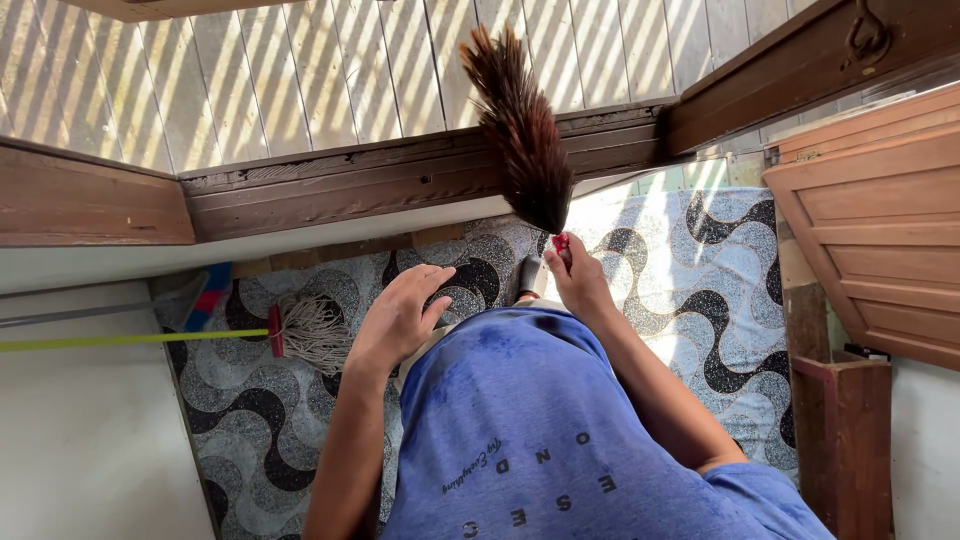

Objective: The person uses a feather duster to clean the wooden windowsill and frame of a large window. The person repeatedly brushes the sill and frame with the duster, moving along the length of the window.

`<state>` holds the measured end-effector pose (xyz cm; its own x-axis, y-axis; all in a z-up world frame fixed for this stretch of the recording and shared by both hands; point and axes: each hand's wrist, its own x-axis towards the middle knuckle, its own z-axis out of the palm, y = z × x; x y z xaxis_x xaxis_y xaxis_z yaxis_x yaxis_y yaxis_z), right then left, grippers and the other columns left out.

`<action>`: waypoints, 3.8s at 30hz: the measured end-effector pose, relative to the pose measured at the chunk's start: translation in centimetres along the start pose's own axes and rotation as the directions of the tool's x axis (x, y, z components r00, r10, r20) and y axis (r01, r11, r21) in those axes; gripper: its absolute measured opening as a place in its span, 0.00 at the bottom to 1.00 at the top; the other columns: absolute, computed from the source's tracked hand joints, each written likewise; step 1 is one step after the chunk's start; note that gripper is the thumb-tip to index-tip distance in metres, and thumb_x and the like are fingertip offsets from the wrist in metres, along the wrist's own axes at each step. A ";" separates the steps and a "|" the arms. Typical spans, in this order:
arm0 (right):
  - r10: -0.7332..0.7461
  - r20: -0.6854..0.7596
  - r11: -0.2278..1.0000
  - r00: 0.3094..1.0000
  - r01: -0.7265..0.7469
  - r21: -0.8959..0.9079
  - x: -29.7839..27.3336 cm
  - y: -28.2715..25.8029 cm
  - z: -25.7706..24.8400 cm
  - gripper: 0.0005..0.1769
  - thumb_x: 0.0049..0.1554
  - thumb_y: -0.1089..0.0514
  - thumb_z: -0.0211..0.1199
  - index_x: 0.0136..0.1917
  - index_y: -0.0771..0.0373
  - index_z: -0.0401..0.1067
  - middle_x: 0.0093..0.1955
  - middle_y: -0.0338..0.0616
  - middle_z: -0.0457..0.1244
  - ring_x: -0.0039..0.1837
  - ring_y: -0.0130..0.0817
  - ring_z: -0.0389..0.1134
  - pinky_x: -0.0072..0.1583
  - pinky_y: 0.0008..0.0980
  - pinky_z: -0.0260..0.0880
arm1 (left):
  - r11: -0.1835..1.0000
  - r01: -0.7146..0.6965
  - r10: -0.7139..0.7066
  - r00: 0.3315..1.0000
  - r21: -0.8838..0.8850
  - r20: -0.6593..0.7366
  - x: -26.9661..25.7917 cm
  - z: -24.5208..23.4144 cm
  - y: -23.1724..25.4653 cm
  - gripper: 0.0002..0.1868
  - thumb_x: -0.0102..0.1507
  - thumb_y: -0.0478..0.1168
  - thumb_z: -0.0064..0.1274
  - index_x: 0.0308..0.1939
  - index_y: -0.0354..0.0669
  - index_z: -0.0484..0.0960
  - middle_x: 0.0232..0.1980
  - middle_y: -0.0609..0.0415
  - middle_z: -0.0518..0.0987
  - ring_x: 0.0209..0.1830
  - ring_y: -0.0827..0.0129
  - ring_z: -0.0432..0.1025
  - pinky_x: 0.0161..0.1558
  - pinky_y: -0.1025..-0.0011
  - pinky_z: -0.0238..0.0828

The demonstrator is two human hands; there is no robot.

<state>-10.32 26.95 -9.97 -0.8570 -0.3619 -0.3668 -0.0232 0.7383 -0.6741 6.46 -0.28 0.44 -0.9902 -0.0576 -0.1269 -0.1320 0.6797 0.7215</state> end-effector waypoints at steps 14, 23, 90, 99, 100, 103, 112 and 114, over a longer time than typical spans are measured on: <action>-0.116 0.066 0.992 0.991 0.119 -0.034 0.6 -0.1 1.4 0.31 0.65 0.38 0.57 0.69 0.62 0.63 0.34 0.59 0.64 0.41 0.59 0.70 0.48 0.53 0.64 | 0.999 0.048 -0.048 0.999 -0.016 -0.018 -0.7 -0.4 0.2 0.22 0.70 0.44 0.50 0.69 0.48 0.75 0.58 0.43 0.78 0.66 0.45 0.70 0.69 0.51 0.64; -0.116 0.102 0.992 0.988 0.120 -0.040 0.9 -0.1 1.4 0.28 0.65 0.41 0.60 0.67 0.62 0.63 0.35 0.58 0.63 0.41 0.59 0.69 0.48 0.52 0.64 | 0.999 0.035 -0.036 0.999 -0.010 -0.029 -0.6 -0.5 0.3 0.22 0.70 0.44 0.50 0.68 0.48 0.75 0.58 0.42 0.78 0.65 0.45 0.71 0.68 0.51 0.64; -0.362 0.174 0.852 0.916 0.401 -0.336 -0.6 -10.2 -2.1 0.19 0.67 0.47 0.54 0.67 0.53 0.71 0.41 0.49 0.67 0.36 0.46 0.73 0.42 0.44 0.75 | 0.990 0.122 -0.125 0.991 -0.068 -0.049 -3.1 -0.3 0.7 0.22 0.72 0.45 0.47 0.69 0.44 0.74 0.59 0.39 0.78 0.67 0.46 0.70 0.70 0.50 0.63; -0.352 0.183 0.867 0.918 0.393 -0.305 -0.7 -8.9 -2.4 0.22 0.66 0.44 0.55 0.70 0.50 0.68 0.46 0.53 0.68 0.46 0.60 0.73 0.48 0.57 0.74 | 0.989 0.144 -0.146 0.988 -0.039 -0.047 -3.4 0.1 0.2 0.22 0.72 0.46 0.47 0.69 0.45 0.75 0.59 0.40 0.78 0.68 0.47 0.70 0.71 0.51 0.62; -0.353 0.180 0.868 0.918 0.393 -0.304 -0.8 -9.1 -2.4 0.22 0.66 0.44 0.55 0.70 0.50 0.68 0.46 0.53 0.68 0.46 0.60 0.73 0.48 0.57 0.74 | 0.989 0.142 -0.144 0.989 -0.037 -0.046 -3.3 -0.2 0.6 0.22 0.72 0.46 0.47 0.69 0.45 0.75 0.59 0.40 0.78 0.68 0.47 0.70 0.71 0.51 0.62; -0.373 0.205 0.834 0.905 0.423 -0.354 -0.4 -8.7 -2.2 0.23 0.63 0.43 0.58 0.69 0.47 0.68 0.47 0.52 0.68 0.48 0.60 0.73 0.51 0.57 0.74 | 0.981 0.184 -0.185 0.983 -0.054 -0.004 -3.1 -0.8 1.2 0.22 0.73 0.46 0.46 0.70 0.43 0.73 0.61 0.39 0.77 0.70 0.46 0.68 0.71 0.49 0.61; -0.314 0.245 0.879 0.917 0.379 -0.289 -0.4 -8.7 -0.7 0.25 0.63 0.42 0.57 0.70 0.51 0.69 0.55 0.55 0.69 0.55 0.64 0.71 0.56 0.61 0.71 | 0.993 0.111 -0.114 0.991 -0.045 -0.073 -3.5 -0.2 0.9 0.21 0.71 0.46 0.48 0.67 0.44 0.76 0.57 0.39 0.79 0.65 0.46 0.73 0.71 0.52 0.63; -0.282 0.182 0.883 0.942 0.329 -0.334 0.0 -7.4 0.2 0.25 0.66 0.39 0.52 0.73 0.47 0.65 0.53 0.55 0.68 0.54 0.63 0.71 0.57 0.61 0.72 | 0.987 0.133 -0.139 0.988 -0.088 -0.063 -3.7 -0.5 1.2 0.22 0.72 0.45 0.47 0.69 0.44 0.75 0.57 0.39 0.78 0.66 0.45 0.72 0.70 0.50 0.63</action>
<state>-10.09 21.36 -5.11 -0.7068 -0.6528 -0.2725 -0.4745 0.7232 -0.5018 9.97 0.39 2.08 -0.9632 -0.1975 -0.1822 -0.2657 0.5987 0.7556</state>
